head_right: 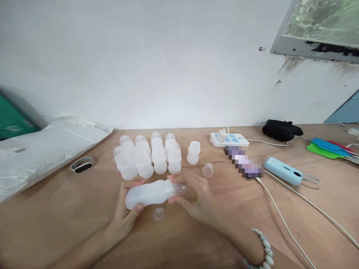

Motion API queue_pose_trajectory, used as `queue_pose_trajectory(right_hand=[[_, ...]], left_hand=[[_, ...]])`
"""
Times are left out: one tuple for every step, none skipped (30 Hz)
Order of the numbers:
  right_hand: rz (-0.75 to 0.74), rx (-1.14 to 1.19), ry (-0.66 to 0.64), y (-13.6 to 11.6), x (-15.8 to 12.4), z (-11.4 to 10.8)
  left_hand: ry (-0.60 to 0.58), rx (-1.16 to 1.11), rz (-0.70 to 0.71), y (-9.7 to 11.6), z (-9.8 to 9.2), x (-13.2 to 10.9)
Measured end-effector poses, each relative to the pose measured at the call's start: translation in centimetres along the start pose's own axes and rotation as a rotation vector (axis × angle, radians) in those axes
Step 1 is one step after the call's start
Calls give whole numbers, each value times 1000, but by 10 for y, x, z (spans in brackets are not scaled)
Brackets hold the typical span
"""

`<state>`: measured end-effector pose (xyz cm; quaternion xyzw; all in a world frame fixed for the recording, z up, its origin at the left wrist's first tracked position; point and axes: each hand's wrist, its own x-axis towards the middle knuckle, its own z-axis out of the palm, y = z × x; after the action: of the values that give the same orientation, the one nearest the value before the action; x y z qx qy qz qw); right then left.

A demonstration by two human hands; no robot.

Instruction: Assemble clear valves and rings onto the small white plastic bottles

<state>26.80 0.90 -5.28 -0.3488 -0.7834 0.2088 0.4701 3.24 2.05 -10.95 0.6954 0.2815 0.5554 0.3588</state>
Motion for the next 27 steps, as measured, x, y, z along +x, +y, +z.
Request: queue_pose_trajectory(right_hand=[[31, 0, -2, -1, 2, -4], [64, 11, 5, -3, 6, -9], [94, 32, 19, -5, 10, -15], [120, 54, 41, -8, 14, -23], [138, 68, 60, -10, 19, -31], [147, 56, 71, -11, 24, -39], [159, 6, 64, -12, 30, -47], [180, -86, 34, -12, 35, -54], [204, -202, -12, -10, 39, -60], [223, -314, -68, -7, 43, -65], [234, -411, -121, -3, 47, -68], [236, -484, -161, 2, 50, -68], [233, -531, -183, 8, 53, -68], [228, -558, -190, 13, 56, -66], [225, -575, -187, 19, 59, -63], [223, -586, -181, 23, 62, -61], [221, -597, -176, 27, 66, -58], [218, -606, -172, 31, 70, -56], [213, -614, -168, 33, 74, -55], [209, -621, -162, 35, 78, -55], [205, -627, -156, 37, 82, -55], [202, -629, -153, 39, 87, -55], [197, -626, -152, 40, 91, -55], [193, -623, -152, 42, 95, -55], [189, -621, -152, 44, 98, -55], [186, -619, -152, 46, 102, -55], [184, -617, -154, 48, 105, -54]], left_hand=[[-71, 4, -18, 1, 0, 1], [-159, 11, -34, 1, 0, 1], [-249, 20, -49, 2, 0, 2], [-324, 31, -57, 2, 0, 2], [-371, 44, -62, 2, 0, 2], [-388, 55, -60, 2, 0, 2], [-384, 65, -54, 2, 0, 3], [-375, 79, -49, 1, 0, 3], [-376, 95, -48, 2, 0, 3], [-385, 111, -47, 2, -1, 3], [-397, 124, -48, 2, -1, 4], [-407, 136, -47, 3, -1, 4], [-411, 145, -44, 4, -1, 4], [-410, 152, -36, 4, -1, 5], [-409, 158, -26, 5, 0, 5], [-411, 164, -18, 6, 0, 5], [-414, 170, -12, 7, 0, 6], [-416, 174, -7, 7, 0, 6], [-418, 176, -4, 8, 0, 6], [-418, 178, -3, 9, 0, 6], [-415, 180, -1, 9, -1, 6], [-412, 182, 2, 10, -1, 6], [-411, 185, 6, 10, -1, 6], [-410, 188, 8, 11, -1, 6], [-409, 193, 11, 11, -1, 6], [-407, 199, 12, 11, -1, 6], [-403, 205, 13, 11, 0, 6]])
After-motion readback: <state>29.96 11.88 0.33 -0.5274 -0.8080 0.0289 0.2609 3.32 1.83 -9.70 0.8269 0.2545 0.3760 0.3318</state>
